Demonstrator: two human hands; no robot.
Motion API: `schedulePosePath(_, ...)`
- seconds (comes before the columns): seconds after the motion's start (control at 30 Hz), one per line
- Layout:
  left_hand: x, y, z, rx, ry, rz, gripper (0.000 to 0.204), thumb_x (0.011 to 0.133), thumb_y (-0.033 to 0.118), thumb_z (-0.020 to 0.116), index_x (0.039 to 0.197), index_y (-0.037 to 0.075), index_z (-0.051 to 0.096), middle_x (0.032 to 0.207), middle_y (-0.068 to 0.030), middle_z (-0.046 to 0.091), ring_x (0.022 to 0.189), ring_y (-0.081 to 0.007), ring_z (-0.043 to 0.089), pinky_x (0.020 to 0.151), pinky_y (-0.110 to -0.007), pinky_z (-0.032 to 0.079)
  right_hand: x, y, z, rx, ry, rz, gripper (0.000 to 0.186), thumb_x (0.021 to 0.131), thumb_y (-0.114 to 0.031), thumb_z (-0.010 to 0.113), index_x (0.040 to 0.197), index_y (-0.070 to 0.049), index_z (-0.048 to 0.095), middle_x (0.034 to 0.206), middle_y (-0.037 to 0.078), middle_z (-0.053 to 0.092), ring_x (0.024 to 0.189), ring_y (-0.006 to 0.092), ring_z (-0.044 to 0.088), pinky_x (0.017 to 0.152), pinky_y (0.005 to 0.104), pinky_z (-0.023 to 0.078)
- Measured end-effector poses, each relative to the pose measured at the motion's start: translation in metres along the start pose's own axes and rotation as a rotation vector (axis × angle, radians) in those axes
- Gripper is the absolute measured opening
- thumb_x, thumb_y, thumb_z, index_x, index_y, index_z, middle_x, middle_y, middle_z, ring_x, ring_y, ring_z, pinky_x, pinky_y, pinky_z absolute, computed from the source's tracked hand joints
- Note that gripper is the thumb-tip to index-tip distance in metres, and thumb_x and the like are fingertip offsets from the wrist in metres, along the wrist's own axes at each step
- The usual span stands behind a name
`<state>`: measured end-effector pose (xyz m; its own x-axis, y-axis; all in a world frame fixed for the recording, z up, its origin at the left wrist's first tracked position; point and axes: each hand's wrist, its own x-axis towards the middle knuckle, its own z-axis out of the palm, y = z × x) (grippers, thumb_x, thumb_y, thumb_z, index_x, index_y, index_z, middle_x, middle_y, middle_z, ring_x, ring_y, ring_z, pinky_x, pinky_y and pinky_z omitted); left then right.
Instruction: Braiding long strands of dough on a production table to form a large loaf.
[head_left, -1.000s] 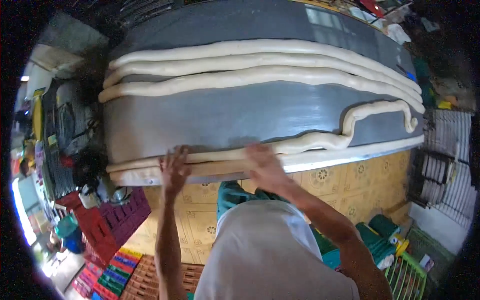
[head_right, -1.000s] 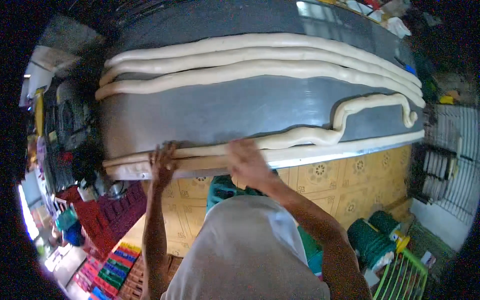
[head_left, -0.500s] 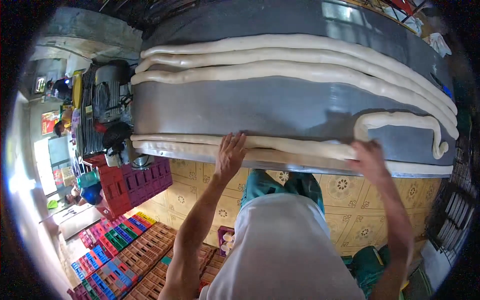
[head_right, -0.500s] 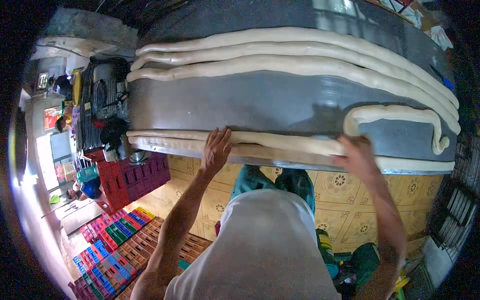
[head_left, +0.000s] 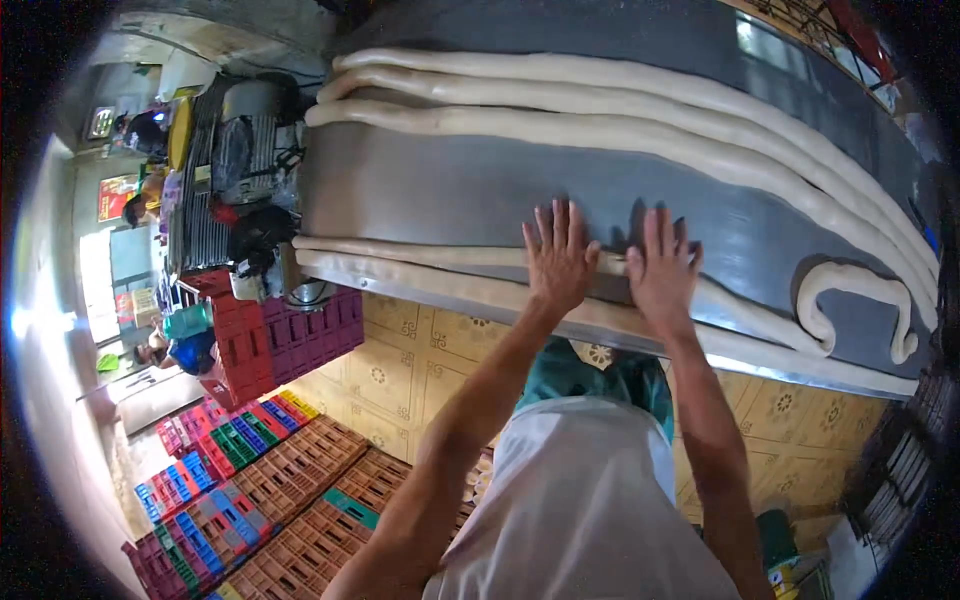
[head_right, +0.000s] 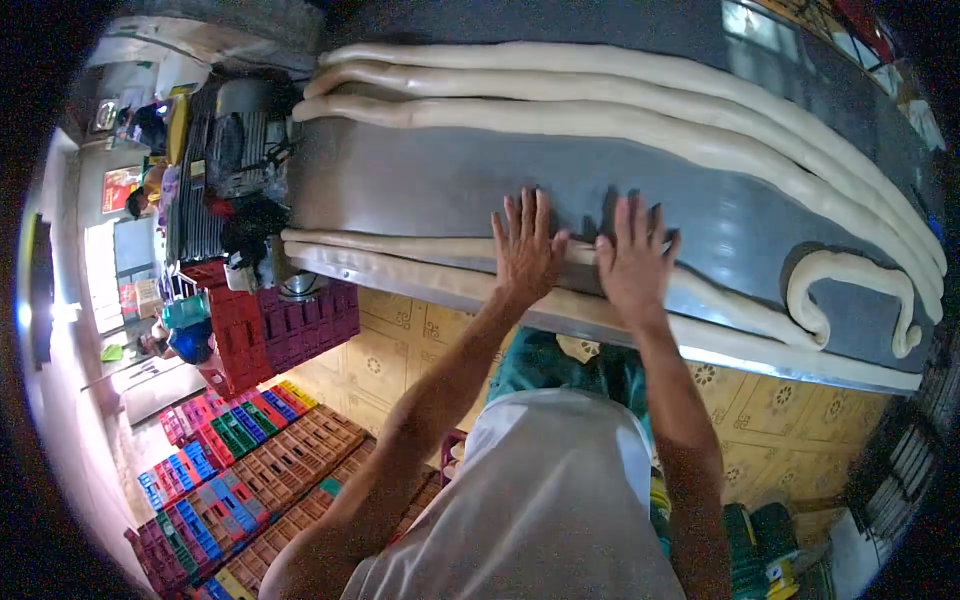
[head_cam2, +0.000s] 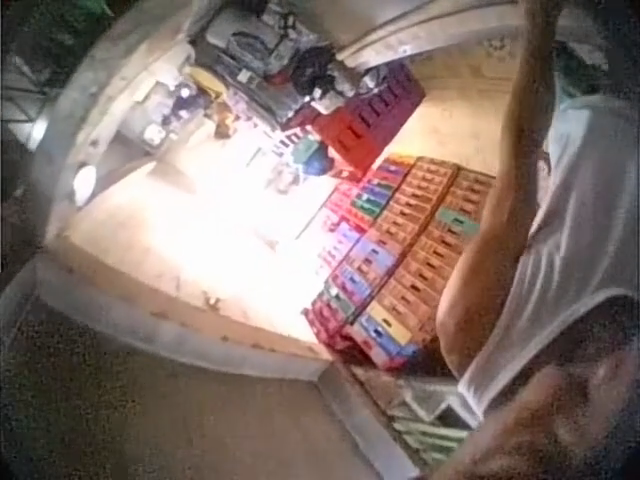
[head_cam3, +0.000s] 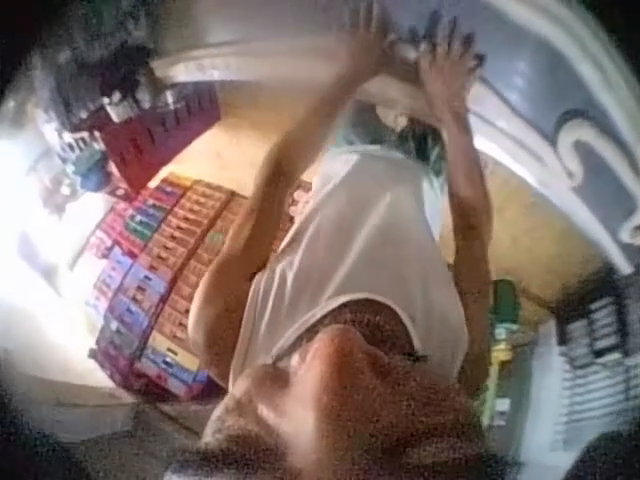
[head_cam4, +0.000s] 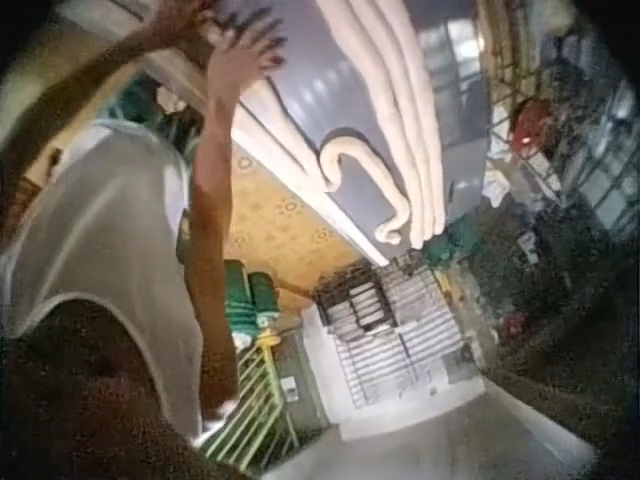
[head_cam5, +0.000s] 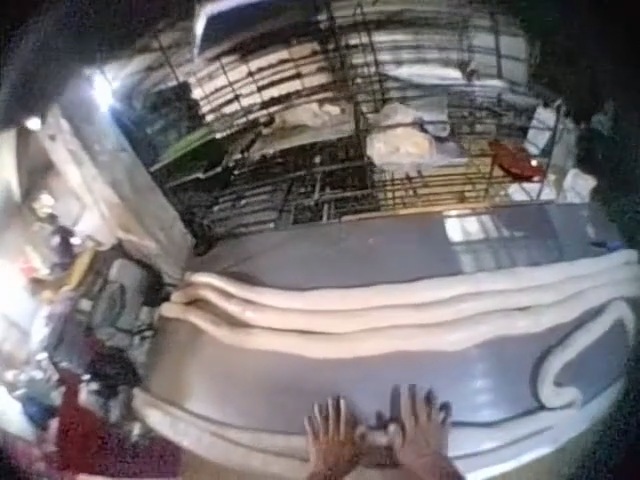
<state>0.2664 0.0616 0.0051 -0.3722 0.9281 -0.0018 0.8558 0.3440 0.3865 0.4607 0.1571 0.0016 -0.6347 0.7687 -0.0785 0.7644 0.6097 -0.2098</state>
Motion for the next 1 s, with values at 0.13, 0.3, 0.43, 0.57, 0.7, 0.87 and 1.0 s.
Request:
schedulePosePath(0.13,-0.028,-0.032,-0.025,-0.049,-0.464,0.320,0.078,0.111,0.050,0.052,0.173,0.009,0.028,0.178,-0.0257,0.023,0.163,-0.0540,0.018,0.130,-0.072,0.013,-0.035,-0.010,-0.047,0.058,-0.148,-0.034,0.065,0.104,-0.024,0.057,0.164,-0.003,0.044,0.170,0.021,0.043,0.154,0.0468,0.041,0.127,0.0632,0.028)
schedulePosePath(0.3,-0.026,-0.064,-0.033,0.130,-0.370,0.225,0.073,0.109,0.043,0.058,0.172,0.016,0.034,0.178,-0.0258,0.024,0.162,-0.0566,0.017,0.128,-0.076,0.013,-0.031,-0.079,0.002,0.187,-0.200,-0.089,0.081,0.102,-0.040,0.065,0.171,-0.014,0.033,0.177,0.025,0.027,0.160,0.0522,0.028,0.128,0.0725,0.017)
schedulePosePath(0.43,0.003,-0.070,-0.024,0.144,-0.119,0.138,0.070,0.108,0.040,0.058,0.169,0.012,0.038,0.176,-0.0259,0.030,0.162,-0.0549,0.021,0.128,-0.076,0.015,0.017,-0.079,0.018,0.010,-0.035,-0.002,0.079,0.103,-0.040,0.065,0.171,-0.013,0.035,0.175,0.023,0.031,0.158,0.0495,0.033,0.127,0.0726,0.020)
schedulePosePath(0.57,-0.025,-0.096,-0.036,0.057,-0.429,0.424,0.076,0.103,0.048,0.062,0.167,0.012,0.042,0.174,-0.0233,0.033,0.163,-0.0492,0.022,0.127,-0.075,0.015,-0.019,-0.083,-0.005,0.050,-0.168,-0.014,0.076,0.102,-0.031,0.062,0.170,-0.010,0.036,0.173,0.023,0.034,0.158,0.0464,0.034,0.127,0.0720,0.021)
schedulePosePath(0.7,-0.044,-0.124,-0.046,0.162,-0.334,0.281,0.073,0.103,0.048,0.063,0.167,0.017,0.044,0.177,-0.0232,0.030,0.164,-0.0515,0.020,0.127,-0.078,0.014,-0.025,-0.137,-0.012,0.139,-0.164,0.045,0.081,0.101,-0.039,0.066,0.170,-0.011,0.035,0.175,0.023,0.032,0.162,0.0488,0.027,0.127,0.0757,0.016)
schedulePosePath(0.87,-0.009,-0.118,-0.041,0.168,-0.109,0.160,0.069,0.106,0.045,0.059,0.167,0.018,0.043,0.178,-0.0235,0.026,0.162,-0.0564,0.020,0.127,-0.079,0.014,0.035,-0.137,0.011,0.003,0.016,0.006,0.083,0.100,-0.045,0.067,0.171,-0.016,0.034,0.175,0.023,0.031,0.161,0.0482,0.030,0.126,0.0761,0.017)
schedulePosePath(1.0,-0.033,-0.114,-0.060,0.192,-0.367,0.264,0.073,0.106,0.047,0.058,0.171,0.021,0.037,0.178,-0.0237,0.025,0.163,-0.0557,0.017,0.126,-0.080,0.011,0.004,-0.123,0.010,0.080,-0.231,-0.069,0.085,0.099,-0.046,0.068,0.171,-0.016,0.033,0.175,0.026,0.029,0.160,0.0497,0.029,0.124,0.0762,0.019)
